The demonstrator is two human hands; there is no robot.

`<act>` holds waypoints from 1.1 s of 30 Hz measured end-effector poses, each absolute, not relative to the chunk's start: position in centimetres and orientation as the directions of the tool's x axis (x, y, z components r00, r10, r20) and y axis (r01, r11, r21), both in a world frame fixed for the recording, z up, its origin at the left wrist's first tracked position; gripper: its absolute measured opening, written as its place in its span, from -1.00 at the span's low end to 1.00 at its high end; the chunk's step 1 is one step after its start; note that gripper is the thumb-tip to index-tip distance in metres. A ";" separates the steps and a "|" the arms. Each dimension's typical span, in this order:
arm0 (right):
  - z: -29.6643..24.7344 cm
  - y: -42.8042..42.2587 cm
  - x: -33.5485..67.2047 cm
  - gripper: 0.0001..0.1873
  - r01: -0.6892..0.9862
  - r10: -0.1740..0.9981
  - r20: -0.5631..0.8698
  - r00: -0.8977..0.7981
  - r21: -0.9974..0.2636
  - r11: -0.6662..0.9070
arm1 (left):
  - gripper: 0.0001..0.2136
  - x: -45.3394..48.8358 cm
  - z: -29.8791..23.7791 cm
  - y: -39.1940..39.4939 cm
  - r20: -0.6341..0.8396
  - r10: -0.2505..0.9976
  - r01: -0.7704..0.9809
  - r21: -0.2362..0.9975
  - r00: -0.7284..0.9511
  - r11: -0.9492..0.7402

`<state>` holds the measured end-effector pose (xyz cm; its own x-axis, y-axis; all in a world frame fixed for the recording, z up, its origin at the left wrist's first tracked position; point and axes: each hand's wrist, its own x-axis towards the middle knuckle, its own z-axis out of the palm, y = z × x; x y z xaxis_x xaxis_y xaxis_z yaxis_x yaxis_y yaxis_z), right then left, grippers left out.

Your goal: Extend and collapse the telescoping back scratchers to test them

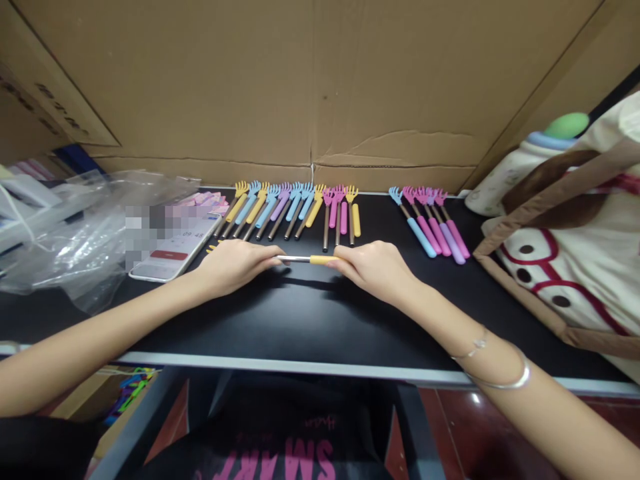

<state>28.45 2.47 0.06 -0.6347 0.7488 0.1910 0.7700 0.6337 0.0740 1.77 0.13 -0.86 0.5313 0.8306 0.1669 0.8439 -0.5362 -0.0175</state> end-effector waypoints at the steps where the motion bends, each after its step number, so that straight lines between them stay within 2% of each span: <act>1: 0.0 2.4 28.5 -0.48 0.762 0.735 0.211 -0.645 0.103 0.639 | -0.71 1.8 -0.8 0.1 0.138 0.835 0.841 0.028 0.532 -0.540; 6: -0.3 2.3 28.6 -0.44 0.729 0.675 0.282 -0.682 0.188 0.659 | -0.68 1.6 -0.5 0.1 0.015 0.842 0.808 0.272 0.539 -0.522; 9: -0.2 2.3 28.6 -0.44 0.723 0.662 0.297 -0.689 0.208 0.659 | -0.68 1.6 -0.5 0.2 0.010 0.846 0.797 0.327 0.533 -0.507; 13: -0.2 2.3 28.6 -0.44 0.728 0.673 0.285 -0.683 0.183 0.661 | -0.68 1.6 -0.7 0.3 0.113 0.846 0.804 0.268 0.521 -0.531; 21: 0.1 2.2 28.4 -0.46 0.746 0.722 0.227 -0.654 0.033 0.665 | -0.73 1.4 -1.5 0.4 0.327 0.801 0.806 0.161 0.501 -0.570; 27: 0.3 2.1 28.2 -0.51 0.757 0.762 0.172 -0.624 -0.111 0.644 | -0.75 1.4 -1.8 0.6 0.512 0.679 0.781 0.028 0.525 -0.624; 33: 0.2 2.3 28.1 -0.53 0.726 0.777 0.098 -0.622 -0.300 0.618 | -0.75 1.4 -1.7 0.3 0.599 0.599 0.786 -0.086 0.531 -0.612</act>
